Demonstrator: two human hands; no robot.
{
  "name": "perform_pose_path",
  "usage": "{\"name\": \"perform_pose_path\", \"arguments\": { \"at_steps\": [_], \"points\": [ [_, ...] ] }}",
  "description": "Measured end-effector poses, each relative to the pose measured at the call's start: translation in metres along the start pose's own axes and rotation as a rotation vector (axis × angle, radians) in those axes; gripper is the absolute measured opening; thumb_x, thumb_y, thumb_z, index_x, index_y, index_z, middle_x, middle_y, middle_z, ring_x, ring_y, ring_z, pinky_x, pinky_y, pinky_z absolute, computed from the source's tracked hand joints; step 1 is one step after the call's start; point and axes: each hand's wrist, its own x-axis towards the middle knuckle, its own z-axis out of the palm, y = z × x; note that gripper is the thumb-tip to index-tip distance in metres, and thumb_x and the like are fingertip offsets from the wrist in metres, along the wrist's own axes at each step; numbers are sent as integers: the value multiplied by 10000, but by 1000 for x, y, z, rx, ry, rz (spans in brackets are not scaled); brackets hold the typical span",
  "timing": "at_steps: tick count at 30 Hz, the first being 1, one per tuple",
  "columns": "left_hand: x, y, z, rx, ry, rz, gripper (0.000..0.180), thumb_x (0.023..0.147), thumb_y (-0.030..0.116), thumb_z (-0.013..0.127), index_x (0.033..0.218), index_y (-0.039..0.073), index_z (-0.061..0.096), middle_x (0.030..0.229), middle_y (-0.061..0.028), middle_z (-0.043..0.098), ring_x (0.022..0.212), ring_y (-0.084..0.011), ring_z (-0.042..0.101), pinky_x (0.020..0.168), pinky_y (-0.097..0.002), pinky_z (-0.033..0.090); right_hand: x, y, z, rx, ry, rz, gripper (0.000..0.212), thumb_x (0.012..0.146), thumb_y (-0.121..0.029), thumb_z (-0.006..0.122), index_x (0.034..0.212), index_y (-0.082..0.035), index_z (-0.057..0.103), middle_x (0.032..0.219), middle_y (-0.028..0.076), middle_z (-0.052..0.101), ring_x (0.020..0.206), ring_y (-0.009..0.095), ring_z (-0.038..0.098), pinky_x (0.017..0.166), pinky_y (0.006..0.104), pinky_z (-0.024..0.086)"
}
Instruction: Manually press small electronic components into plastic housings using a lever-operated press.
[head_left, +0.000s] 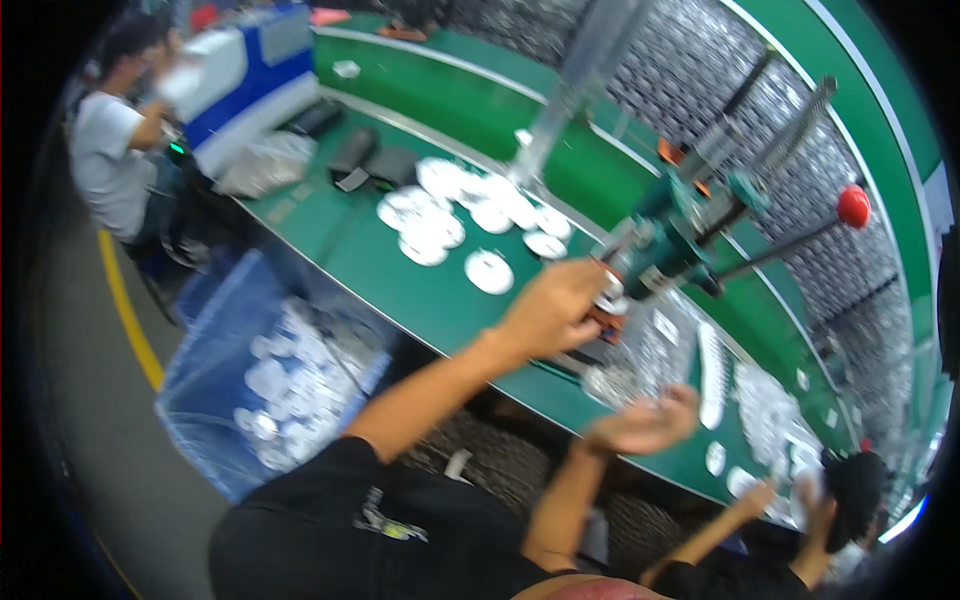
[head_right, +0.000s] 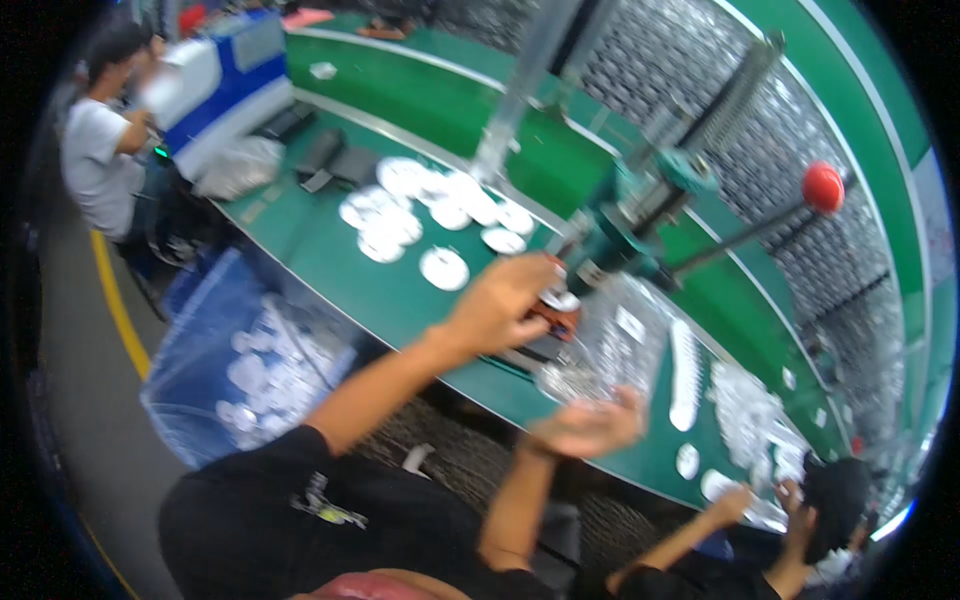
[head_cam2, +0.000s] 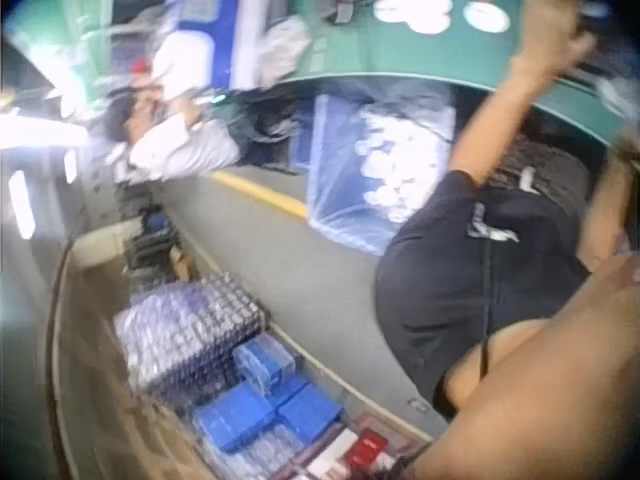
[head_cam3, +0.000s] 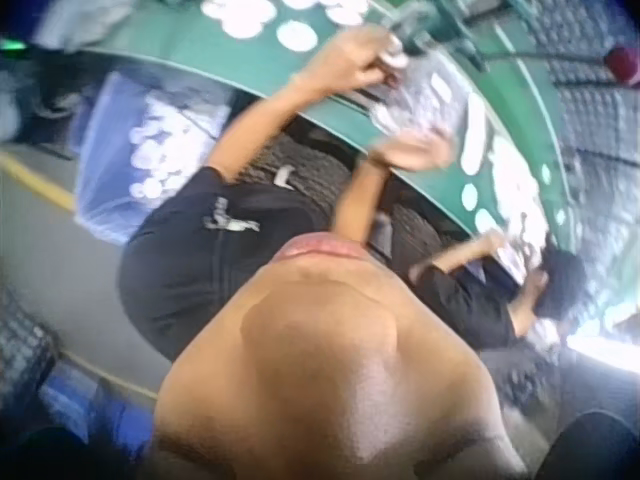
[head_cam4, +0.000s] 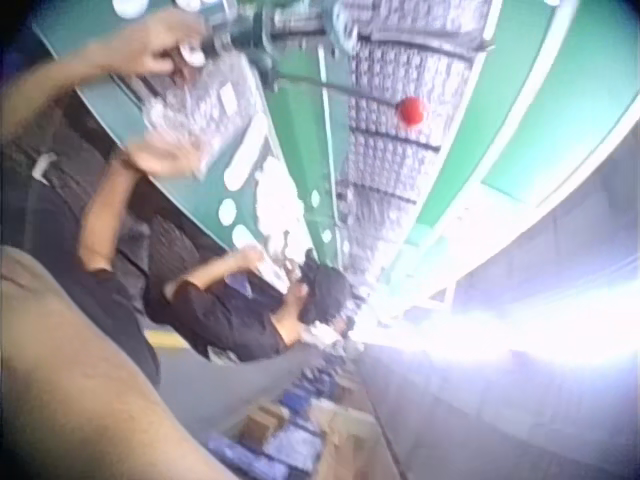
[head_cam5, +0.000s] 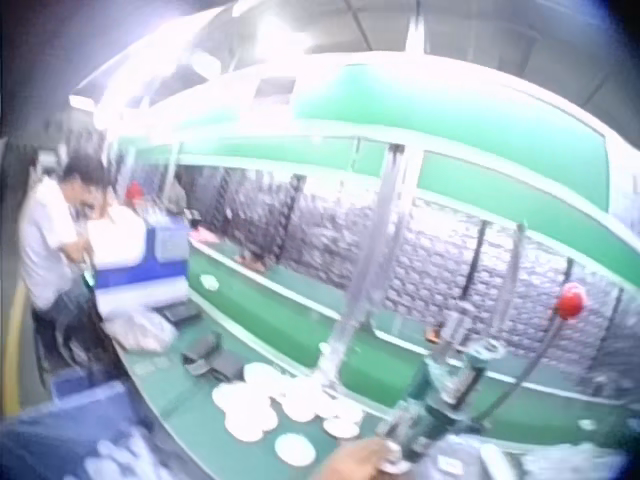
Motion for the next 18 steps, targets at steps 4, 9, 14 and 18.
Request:
{"name": "perform_pose_path", "arguments": {
  "at_steps": [4,9,14,18],
  "points": [
    [4,-11,-6,66,-25,3,628,664,104,776,1248,-8,574,1293,-203,566,1284,-405,499,1099,-460,404,-71,-21,-22,102,-328,367,192,869,-87,612,1027,-15,529,1141,186,530,1108,321,529,1017,456,413],
    [10,-15,-1,120,-39,-10,559,679,116,786,1203,27,613,1318,-124,585,1286,-340,512,1134,-480,380,-64,-18,-16,-30,-473,375,186,850,-44,630,1020,0,569,1098,176,584,1064,328,557,984,426,430],
    [-2,12,-8,164,65,90,412,738,181,800,1108,33,693,1147,-126,688,1114,-310,646,1090,-501,433,-66,-18,-25,-76,-448,291,242,831,-83,686,1034,-18,572,1191,179,548,1117,333,538,980,427,446],
    [-56,57,-29,-209,-56,-128,394,770,139,768,1133,7,693,1109,-123,720,1051,-294,684,1032,-471,483,-77,-17,-30,-66,-368,31,411,745,-237,842,1044,-98,598,1307,172,469,1177,370,535,1009,475,458]
  ]
}}
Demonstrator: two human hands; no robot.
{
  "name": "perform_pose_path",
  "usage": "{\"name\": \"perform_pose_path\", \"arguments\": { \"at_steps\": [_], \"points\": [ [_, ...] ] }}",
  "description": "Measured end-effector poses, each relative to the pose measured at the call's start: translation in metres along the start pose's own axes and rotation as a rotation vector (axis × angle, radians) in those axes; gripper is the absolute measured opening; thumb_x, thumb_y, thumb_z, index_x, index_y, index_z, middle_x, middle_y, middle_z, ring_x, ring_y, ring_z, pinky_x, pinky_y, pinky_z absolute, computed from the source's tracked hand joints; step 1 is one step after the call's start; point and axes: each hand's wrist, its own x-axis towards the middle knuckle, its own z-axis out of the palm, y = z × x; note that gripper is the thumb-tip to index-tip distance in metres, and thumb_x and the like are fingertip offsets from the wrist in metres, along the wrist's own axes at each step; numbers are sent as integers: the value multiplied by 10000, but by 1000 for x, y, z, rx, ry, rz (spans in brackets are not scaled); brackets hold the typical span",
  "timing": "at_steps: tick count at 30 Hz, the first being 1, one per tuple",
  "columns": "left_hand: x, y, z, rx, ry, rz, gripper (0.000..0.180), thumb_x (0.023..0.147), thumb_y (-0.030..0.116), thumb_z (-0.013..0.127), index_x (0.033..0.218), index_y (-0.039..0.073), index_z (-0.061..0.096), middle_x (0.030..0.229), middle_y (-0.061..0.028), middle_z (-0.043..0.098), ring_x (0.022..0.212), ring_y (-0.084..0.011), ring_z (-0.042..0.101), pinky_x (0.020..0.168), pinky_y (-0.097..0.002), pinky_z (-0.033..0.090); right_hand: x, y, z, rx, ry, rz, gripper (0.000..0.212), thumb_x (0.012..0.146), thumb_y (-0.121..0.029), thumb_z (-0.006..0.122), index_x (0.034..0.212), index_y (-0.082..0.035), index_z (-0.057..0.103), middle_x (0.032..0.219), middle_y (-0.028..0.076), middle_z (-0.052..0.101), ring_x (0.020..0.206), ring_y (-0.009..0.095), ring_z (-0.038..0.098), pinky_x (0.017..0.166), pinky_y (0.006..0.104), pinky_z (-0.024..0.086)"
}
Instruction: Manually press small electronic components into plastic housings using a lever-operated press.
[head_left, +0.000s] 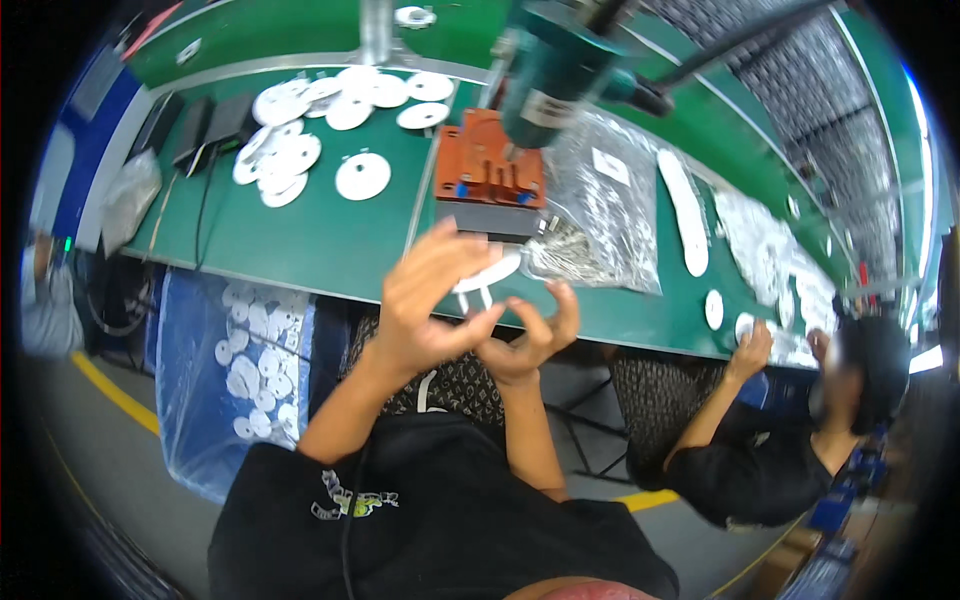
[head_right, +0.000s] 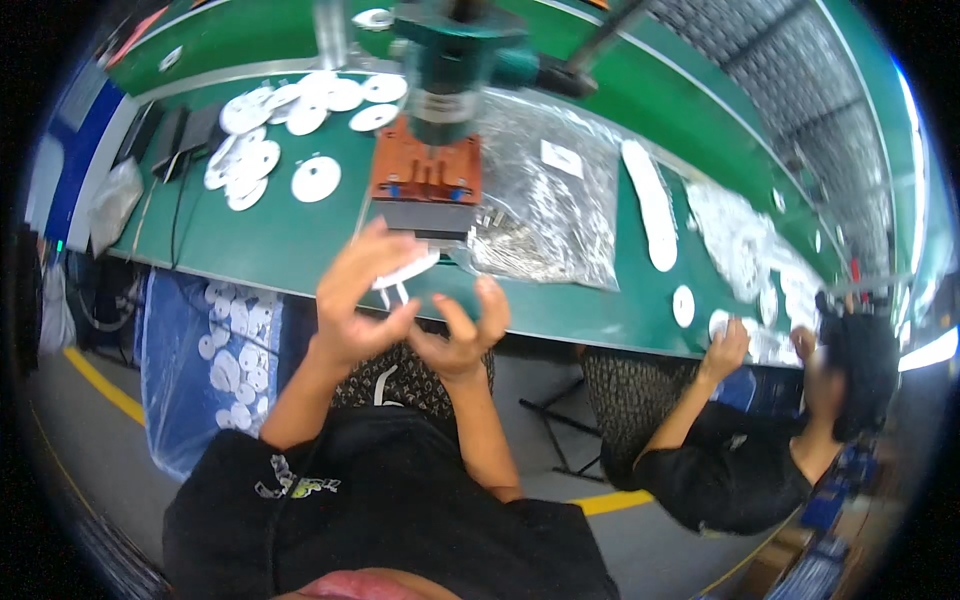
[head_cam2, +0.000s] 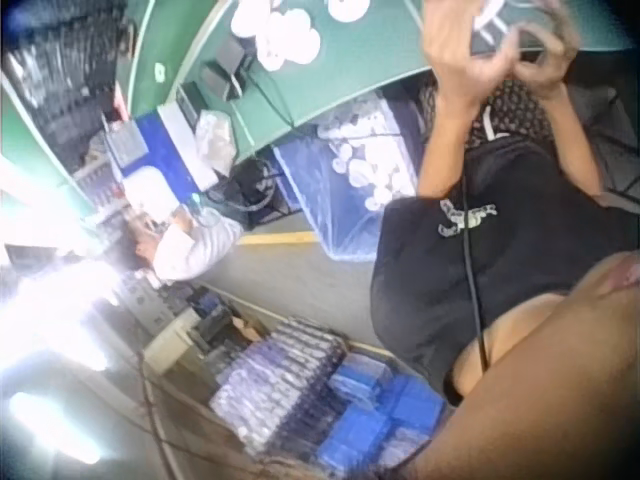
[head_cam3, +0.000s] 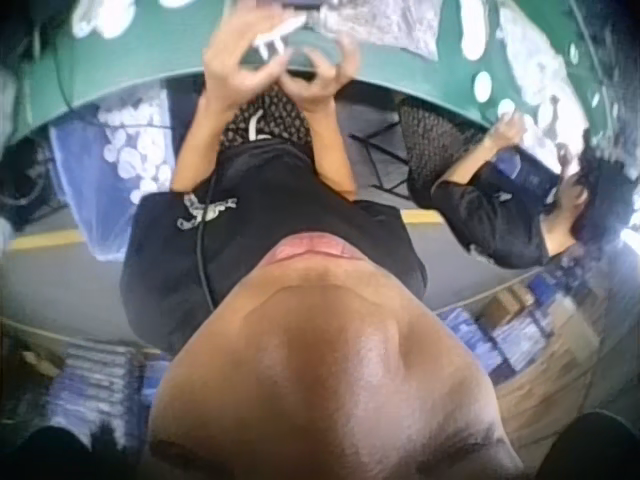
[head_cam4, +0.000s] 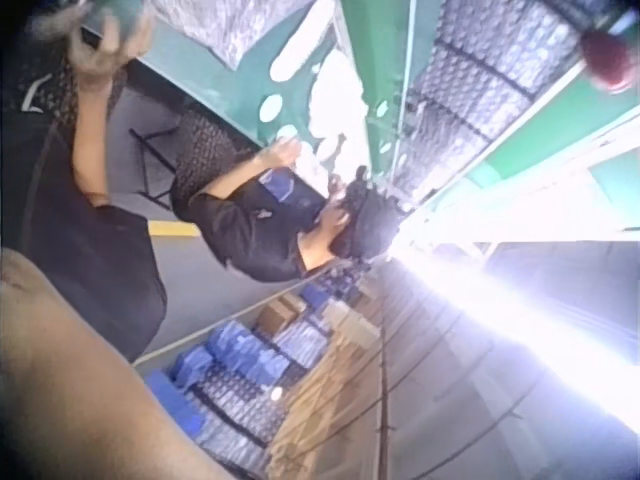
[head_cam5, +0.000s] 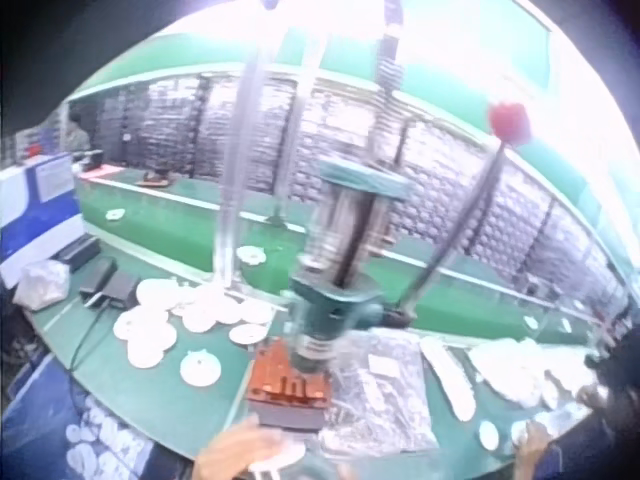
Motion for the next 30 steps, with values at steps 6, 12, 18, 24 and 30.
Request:
{"name": "perform_pose_path", "arguments": {
  "at_steps": [6,12,18,24,30],
  "points": [
    [-26,23,-5,-515,-213,-546,447,893,235,700,1240,-41,645,1253,-175,672,1183,-260,625,1004,-364,475,21,11,-12,217,-178,-60,435,718,-113,844,1060,-70,580,1258,171,624,1095,345,662,912,425,533],
    [1,-29,-53,261,-22,-316,375,959,225,634,1254,-6,634,1348,-190,589,1283,-347,538,1099,-437,386,73,111,-82,-235,233,561,535,748,-41,763,1223,20,524,1268,197,548,1204,350,552,1007,437,473],
    [5,-86,-61,744,-157,-253,402,953,150,629,1336,41,572,1497,-187,438,1379,-380,419,1139,-453,340,78,199,-120,-624,-127,746,468,745,-210,733,1117,51,619,1171,262,617,1117,419,582,984,460,451],
    [6,-84,-64,632,-154,-395,400,961,159,622,1336,32,567,1475,-176,461,1346,-361,460,1106,-423,381,80,216,-118,-634,-225,739,448,750,-214,725,1105,43,635,1145,248,647,1129,405,582,999,456,447],
    [5,-82,-65,580,-97,-356,316,997,196,590,1251,12,628,1367,-166,563,1243,-332,556,1057,-392,422,74,236,-122,-609,-263,678,446,806,-237,728,1143,37,625,1201,243,638,1158,406,574,1024,467,429]
  ]
}}
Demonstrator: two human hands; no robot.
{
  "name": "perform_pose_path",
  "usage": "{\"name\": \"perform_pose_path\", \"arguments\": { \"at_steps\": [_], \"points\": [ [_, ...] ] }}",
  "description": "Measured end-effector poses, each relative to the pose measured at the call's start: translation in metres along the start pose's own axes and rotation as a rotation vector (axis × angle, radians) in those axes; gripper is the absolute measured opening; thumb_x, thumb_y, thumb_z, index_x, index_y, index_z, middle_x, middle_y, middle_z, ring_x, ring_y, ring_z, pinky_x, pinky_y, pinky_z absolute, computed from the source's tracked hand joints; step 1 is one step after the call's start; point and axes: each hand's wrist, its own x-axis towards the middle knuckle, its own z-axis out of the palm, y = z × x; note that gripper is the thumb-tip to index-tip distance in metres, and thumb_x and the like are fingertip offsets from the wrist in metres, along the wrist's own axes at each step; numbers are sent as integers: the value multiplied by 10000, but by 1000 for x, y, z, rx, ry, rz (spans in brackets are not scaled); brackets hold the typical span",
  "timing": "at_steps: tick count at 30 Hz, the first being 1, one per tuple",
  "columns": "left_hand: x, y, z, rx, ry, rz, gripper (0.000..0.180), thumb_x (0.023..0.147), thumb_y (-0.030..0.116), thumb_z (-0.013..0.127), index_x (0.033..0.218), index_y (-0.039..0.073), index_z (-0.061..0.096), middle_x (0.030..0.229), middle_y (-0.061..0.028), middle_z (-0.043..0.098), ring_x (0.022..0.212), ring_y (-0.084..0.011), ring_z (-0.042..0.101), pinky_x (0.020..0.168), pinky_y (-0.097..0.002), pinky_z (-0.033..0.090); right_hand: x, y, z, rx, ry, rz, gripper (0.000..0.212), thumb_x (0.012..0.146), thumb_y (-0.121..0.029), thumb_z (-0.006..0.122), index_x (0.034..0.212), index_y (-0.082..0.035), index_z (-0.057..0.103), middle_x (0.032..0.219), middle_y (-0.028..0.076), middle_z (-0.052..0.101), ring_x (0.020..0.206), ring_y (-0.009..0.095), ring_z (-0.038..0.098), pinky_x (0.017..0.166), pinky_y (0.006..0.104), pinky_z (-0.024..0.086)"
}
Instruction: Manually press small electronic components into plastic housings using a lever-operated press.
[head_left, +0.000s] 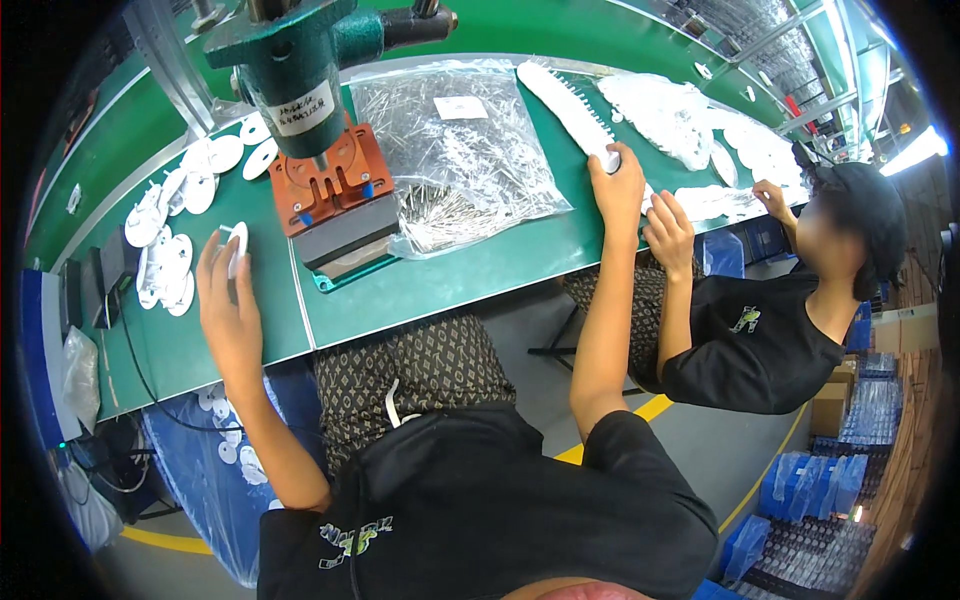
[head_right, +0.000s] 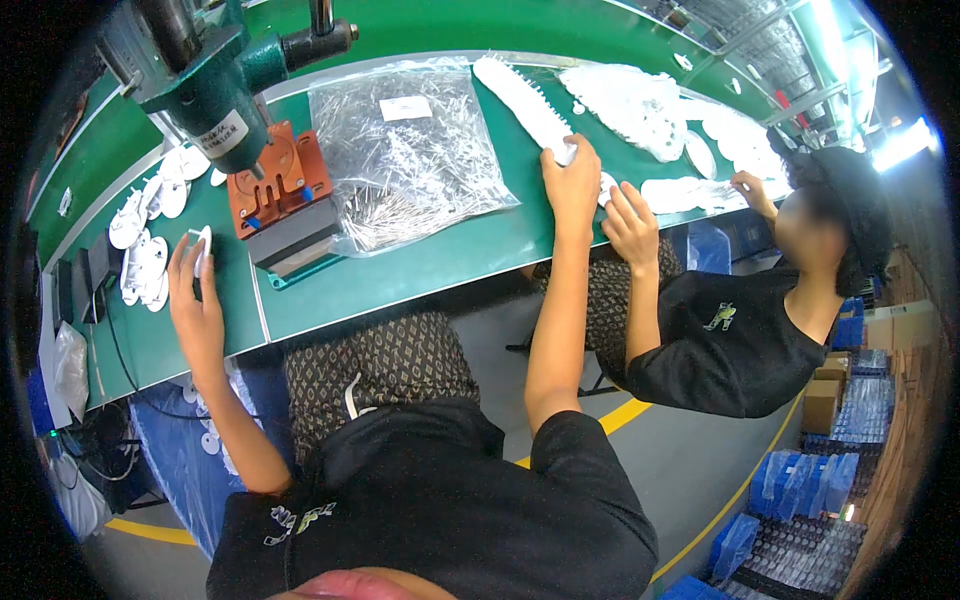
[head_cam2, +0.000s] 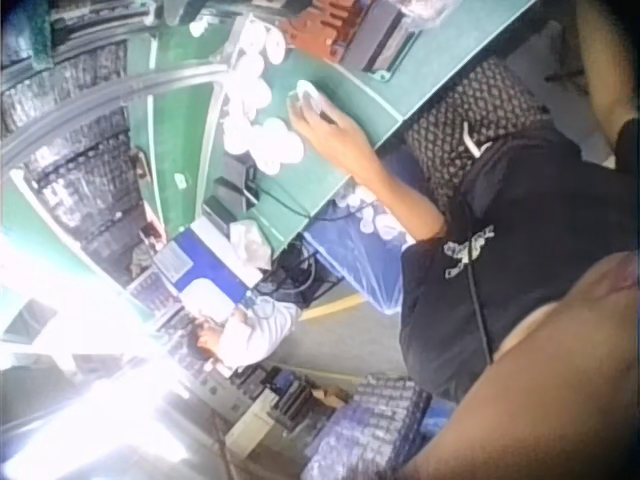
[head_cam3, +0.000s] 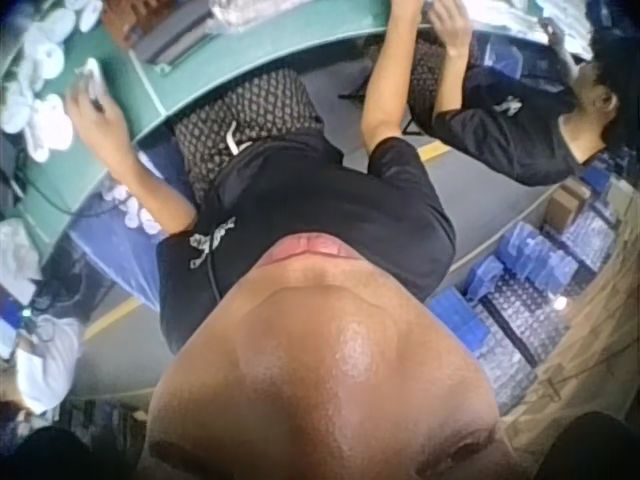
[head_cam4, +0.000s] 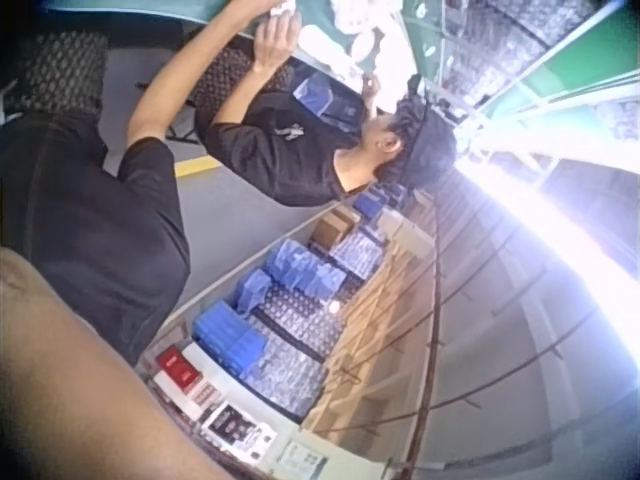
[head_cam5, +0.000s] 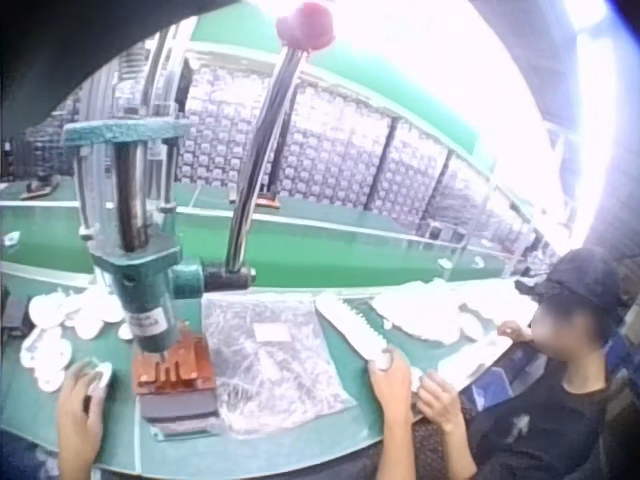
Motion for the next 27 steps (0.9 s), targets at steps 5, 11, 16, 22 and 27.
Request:
{"name": "perform_pose_path", "arguments": {
  "at_steps": [5,11,16,22,27],
  "points": [
    [-8,-17,-7,-205,52,-224,308,1038,215,541,1214,-17,645,1180,-145,686,1085,-247,646,989,-330,456,-25,-29,-1,-54,287,-274,380,862,-197,734,1144,29,617,1188,215,645,1144,399,581,986,468,455],
    [-1,-20,-1,-619,19,-313,297,1030,148,546,1254,-33,616,1165,-110,683,1081,-152,621,954,-277,458,-98,-131,-15,432,-160,-544,170,801,-88,764,948,-35,700,1168,142,637,1137,343,581,973,418,459],
    [-4,-20,-3,-660,-82,-280,445,947,182,667,1327,-25,561,1320,-137,595,1181,-188,582,1005,-327,451,-93,-150,8,275,-145,-661,173,781,-124,781,922,-43,719,1293,148,592,1259,352,508,1051,449,406],
    [-6,12,-14,-288,-147,-71,702,762,249,834,1350,-4,545,1321,-165,577,1244,-297,556,1054,-387,426,-102,-154,15,265,-142,-603,154,776,-92,767,909,-28,721,1239,136,621,1209,343,547,1021,455,433],
    [-5,7,-12,-281,-182,-62,672,776,193,812,1359,0,538,1333,-153,577,1235,-275,562,1066,-372,419,-105,-154,17,147,-41,-630,102,793,-45,734,879,-8,694,1170,126,641,1127,325,585,961,446,463]
  ]
}}
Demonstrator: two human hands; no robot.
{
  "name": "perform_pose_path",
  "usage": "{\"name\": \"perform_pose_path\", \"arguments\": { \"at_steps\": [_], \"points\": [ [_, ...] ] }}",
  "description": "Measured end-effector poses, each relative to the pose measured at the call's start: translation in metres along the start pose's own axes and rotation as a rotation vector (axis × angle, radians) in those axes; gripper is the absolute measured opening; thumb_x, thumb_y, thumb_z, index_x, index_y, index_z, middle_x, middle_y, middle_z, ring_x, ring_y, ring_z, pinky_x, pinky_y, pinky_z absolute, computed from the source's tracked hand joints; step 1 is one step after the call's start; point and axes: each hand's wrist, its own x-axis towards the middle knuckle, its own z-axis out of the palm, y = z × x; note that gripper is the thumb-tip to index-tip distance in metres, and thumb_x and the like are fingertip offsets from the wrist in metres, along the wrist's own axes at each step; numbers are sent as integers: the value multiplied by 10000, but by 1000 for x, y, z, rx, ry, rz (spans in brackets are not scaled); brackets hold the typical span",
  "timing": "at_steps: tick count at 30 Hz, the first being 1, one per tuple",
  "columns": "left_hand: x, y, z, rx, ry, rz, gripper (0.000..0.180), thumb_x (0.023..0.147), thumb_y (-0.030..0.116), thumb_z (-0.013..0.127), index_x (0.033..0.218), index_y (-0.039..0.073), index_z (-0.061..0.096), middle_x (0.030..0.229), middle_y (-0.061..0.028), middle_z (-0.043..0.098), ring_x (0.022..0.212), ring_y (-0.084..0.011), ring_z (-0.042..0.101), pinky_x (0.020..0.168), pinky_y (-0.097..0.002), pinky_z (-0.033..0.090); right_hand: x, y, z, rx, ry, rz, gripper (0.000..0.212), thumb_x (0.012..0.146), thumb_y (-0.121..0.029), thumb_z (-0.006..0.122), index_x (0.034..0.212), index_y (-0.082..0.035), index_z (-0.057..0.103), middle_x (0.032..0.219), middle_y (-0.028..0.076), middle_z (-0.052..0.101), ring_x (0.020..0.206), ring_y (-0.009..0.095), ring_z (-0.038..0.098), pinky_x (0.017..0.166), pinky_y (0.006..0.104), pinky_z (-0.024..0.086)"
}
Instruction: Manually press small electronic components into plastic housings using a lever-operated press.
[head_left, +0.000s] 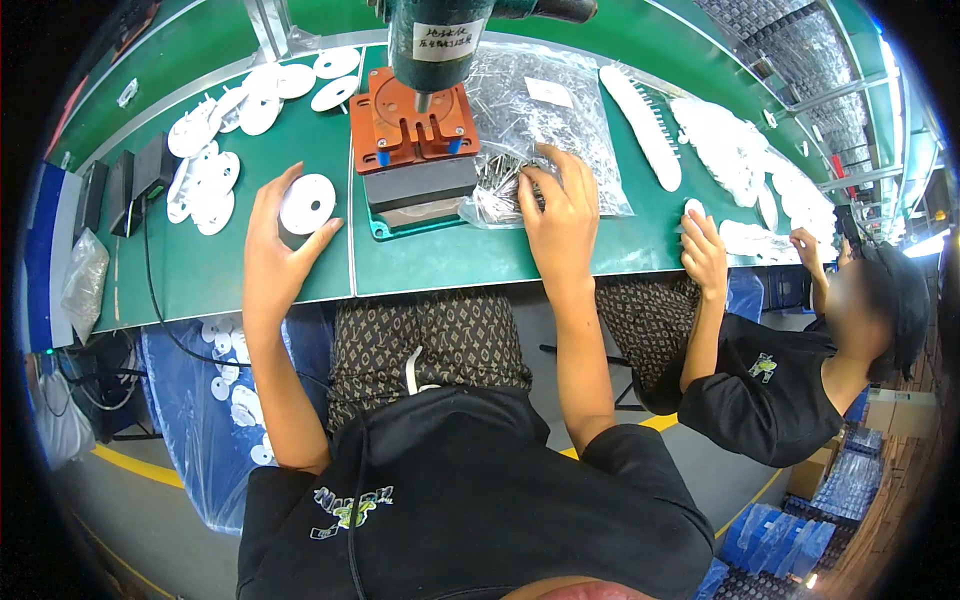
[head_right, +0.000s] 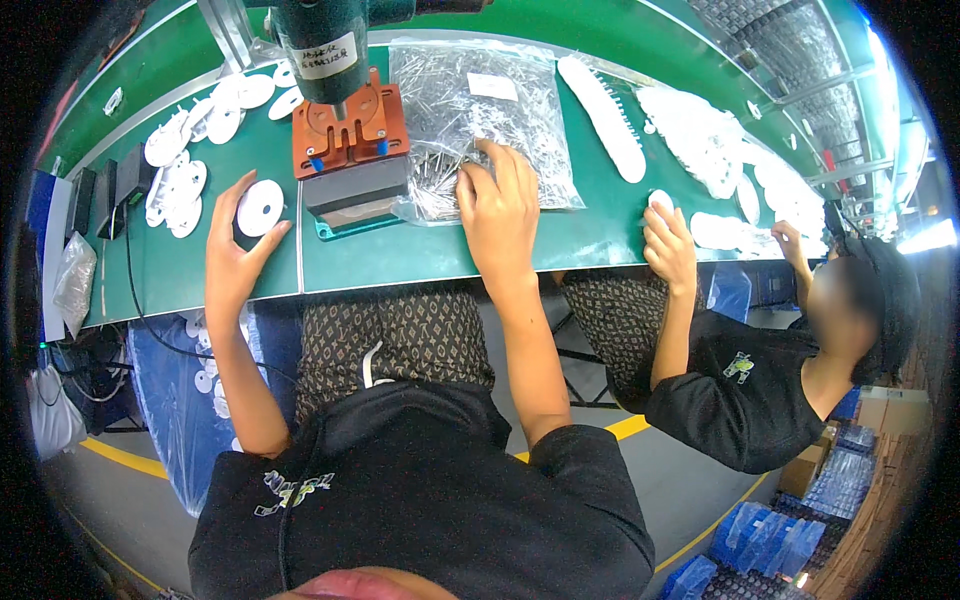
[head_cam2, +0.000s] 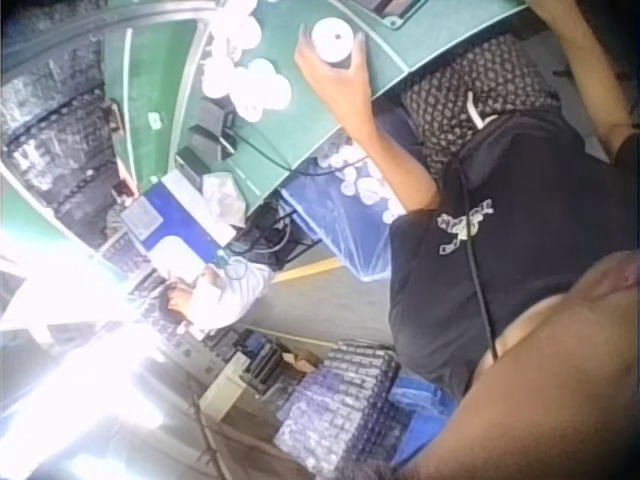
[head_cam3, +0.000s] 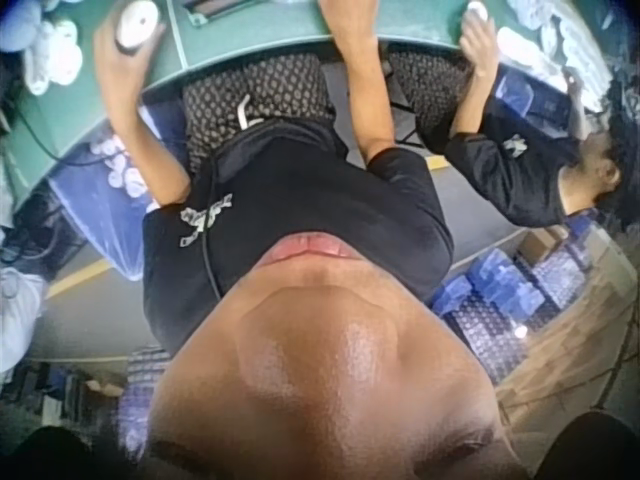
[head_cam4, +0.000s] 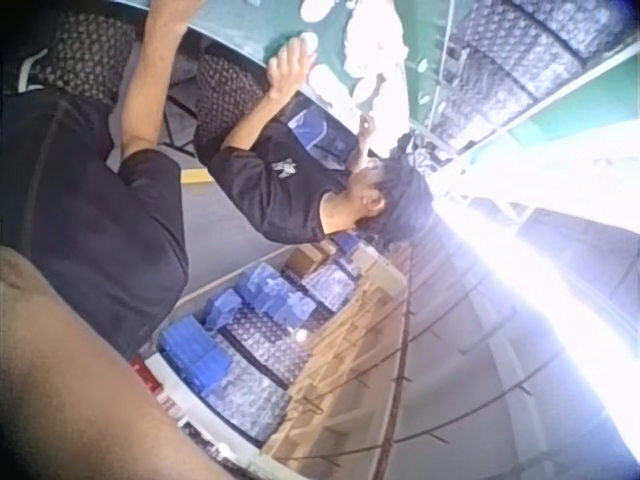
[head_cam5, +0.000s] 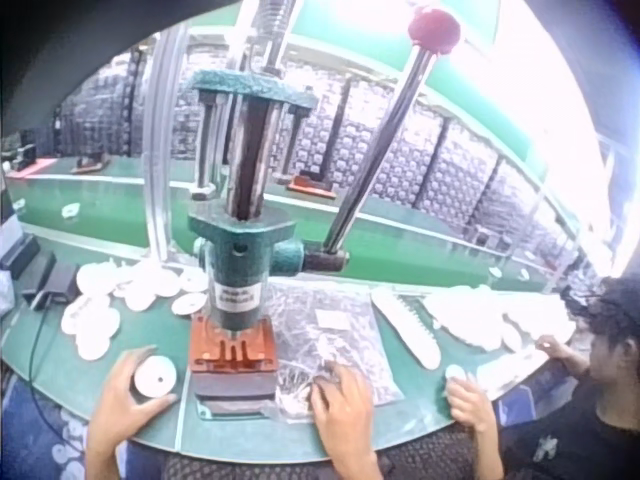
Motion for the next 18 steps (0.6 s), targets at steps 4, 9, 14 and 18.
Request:
{"name": "perform_pose_path", "arguments": {
  "at_steps": [4,9,14,18],
  "points": [
    [0,0,1,7,19,30,620,778,218,813,1314,13,577,1287,-158,592,1205,-305,574,1026,-392,439,1,-2,-2,-29,7,-17,109,818,-45,730,917,-12,697,1200,129,643,1150,346,583,983,433,459],
    [0,3,1,45,21,55,597,770,228,822,1284,22,598,1277,-153,601,1195,-315,574,1025,-398,439,-13,-14,-18,167,80,175,104,881,-26,685,977,5,661,1181,155,651,1140,338,604,976,419,470],
    [-2,4,-1,54,12,85,600,751,240,834,1270,34,613,1267,-145,612,1189,-325,569,1025,-403,433,-15,-19,-23,890,136,670,65,936,7,653,993,36,652,1127,130,690,1034,184,654,919,307,510],
    [-5,1,-5,56,15,56,598,742,257,836,1256,38,624,1252,-134,625,1186,-323,566,1023,-402,430,-15,-31,-21,872,127,613,71,944,21,635,1012,40,641,1078,101,686,1016,158,654,909,292,517]
  ]
}}
